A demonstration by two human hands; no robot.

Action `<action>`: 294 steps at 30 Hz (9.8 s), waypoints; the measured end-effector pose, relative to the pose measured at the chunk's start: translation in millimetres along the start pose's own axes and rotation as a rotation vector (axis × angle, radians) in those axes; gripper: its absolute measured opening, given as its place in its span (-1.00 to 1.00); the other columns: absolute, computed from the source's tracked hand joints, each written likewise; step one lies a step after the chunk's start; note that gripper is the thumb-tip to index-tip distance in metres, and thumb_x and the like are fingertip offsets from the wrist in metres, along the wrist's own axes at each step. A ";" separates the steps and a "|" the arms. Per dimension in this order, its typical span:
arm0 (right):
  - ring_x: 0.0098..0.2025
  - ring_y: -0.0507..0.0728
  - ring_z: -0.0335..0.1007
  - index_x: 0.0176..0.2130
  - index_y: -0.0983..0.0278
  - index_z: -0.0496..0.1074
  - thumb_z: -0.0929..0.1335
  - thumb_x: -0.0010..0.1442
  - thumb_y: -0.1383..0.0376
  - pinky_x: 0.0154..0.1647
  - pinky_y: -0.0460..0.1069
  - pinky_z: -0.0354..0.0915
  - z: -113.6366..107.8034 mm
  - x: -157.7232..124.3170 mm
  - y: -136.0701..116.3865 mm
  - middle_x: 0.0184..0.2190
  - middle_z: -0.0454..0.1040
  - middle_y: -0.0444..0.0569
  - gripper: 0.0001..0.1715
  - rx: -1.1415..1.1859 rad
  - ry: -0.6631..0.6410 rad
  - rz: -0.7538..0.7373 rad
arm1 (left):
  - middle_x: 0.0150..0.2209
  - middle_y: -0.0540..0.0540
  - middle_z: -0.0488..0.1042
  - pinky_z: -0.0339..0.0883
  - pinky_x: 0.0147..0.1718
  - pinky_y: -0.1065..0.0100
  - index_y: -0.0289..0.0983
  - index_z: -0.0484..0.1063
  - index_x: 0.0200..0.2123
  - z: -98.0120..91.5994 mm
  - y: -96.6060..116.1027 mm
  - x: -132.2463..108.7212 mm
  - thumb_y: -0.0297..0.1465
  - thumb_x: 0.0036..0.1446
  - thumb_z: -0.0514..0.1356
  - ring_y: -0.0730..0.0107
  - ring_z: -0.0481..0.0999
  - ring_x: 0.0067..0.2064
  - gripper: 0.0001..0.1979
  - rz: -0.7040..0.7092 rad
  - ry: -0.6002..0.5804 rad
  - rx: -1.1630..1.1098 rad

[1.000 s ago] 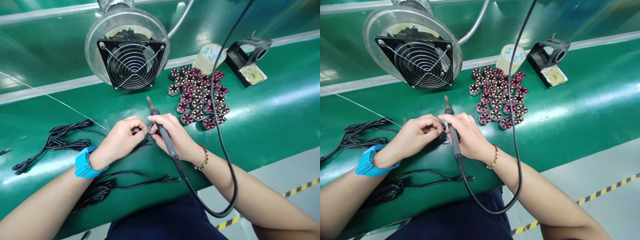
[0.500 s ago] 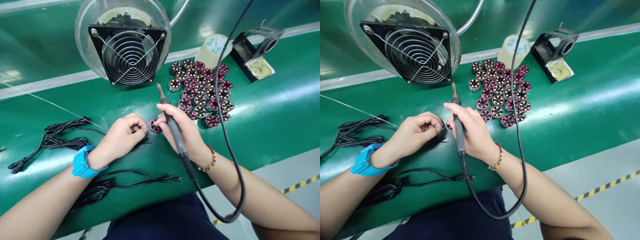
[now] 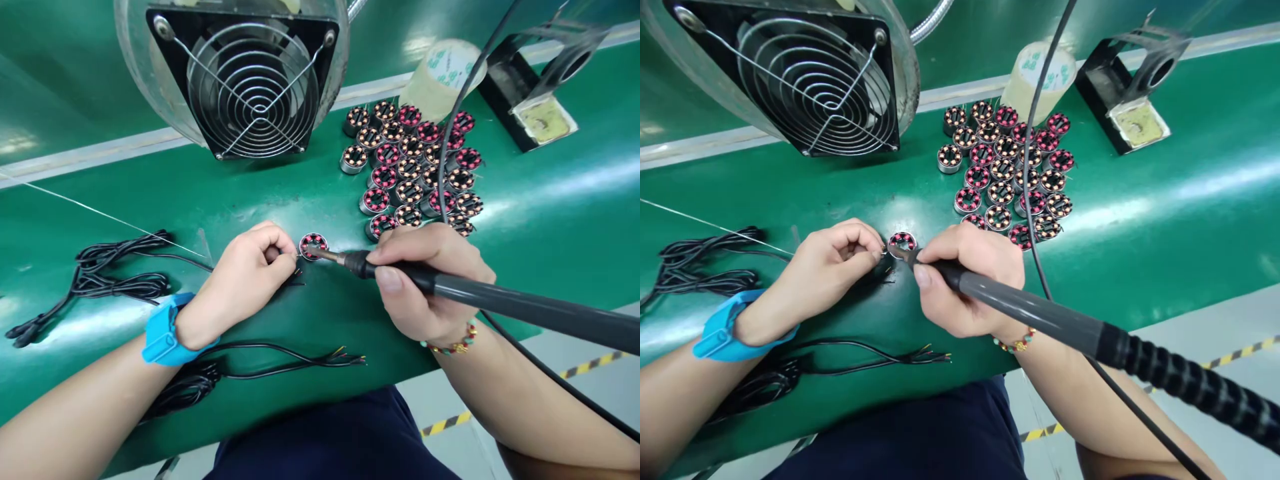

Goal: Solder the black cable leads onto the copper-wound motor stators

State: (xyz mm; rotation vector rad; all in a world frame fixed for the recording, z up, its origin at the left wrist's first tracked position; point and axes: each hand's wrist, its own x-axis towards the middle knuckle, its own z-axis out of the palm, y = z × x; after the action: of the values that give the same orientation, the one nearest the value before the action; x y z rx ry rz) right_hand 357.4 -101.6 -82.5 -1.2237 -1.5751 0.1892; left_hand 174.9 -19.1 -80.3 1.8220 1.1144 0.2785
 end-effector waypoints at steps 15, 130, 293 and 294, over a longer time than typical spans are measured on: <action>-0.58 0.06 0.40 -0.36 0.08 0.33 0.28 0.19 0.35 -0.59 -0.02 0.37 1.0 3.4 -2.7 -0.59 0.39 -0.18 -0.87 0.155 -0.081 -0.016 | -0.35 -0.05 0.42 0.24 -0.37 0.38 -0.27 0.35 -0.50 0.2 -0.1 1.1 -0.43 0.03 0.11 0.34 0.41 -0.26 -0.91 -0.004 0.007 -0.005; -0.31 0.25 0.37 -0.03 0.38 0.35 0.25 0.23 0.34 -0.32 0.10 0.23 -7.9 11.4 18.2 -0.33 0.45 0.09 -0.70 -0.747 -0.192 0.045 | -0.44 -0.08 0.50 0.28 -0.44 0.42 -0.32 0.51 -0.38 -48.4 -27.0 25.9 -0.25 0.10 0.12 0.42 0.40 -0.43 -0.74 -0.137 0.409 -0.147; -0.21 0.04 0.48 0.02 0.14 0.20 0.30 0.20 0.42 -0.11 0.02 0.41 23.4 -1.3 6.3 -0.26 0.49 -0.12 -0.59 0.365 -0.209 0.356 | -0.59 0.13 0.14 -0.02 -0.55 0.43 -0.22 0.33 -0.37 -27.7 8.6 -9.0 -0.26 0.13 0.15 0.51 0.12 -0.53 -0.85 -0.073 -0.226 0.013; -0.22 0.03 0.48 0.01 0.14 0.20 0.31 0.19 0.42 -0.14 -0.01 0.42 24.4 -1.2 5.6 -0.27 0.48 -0.14 -0.59 0.437 -0.202 0.390 | -0.59 0.14 0.13 -0.02 -0.55 0.44 -0.22 0.33 -0.38 -27.3 8.9 -9.4 -0.27 0.12 0.16 0.51 0.12 -0.53 -0.85 -0.070 -0.231 -0.001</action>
State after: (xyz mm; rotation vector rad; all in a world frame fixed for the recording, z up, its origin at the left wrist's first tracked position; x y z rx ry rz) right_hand 341.2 -89.0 -96.8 -1.1713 -1.3491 0.8850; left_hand 158.3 -11.3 -56.3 1.7596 1.0123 0.0263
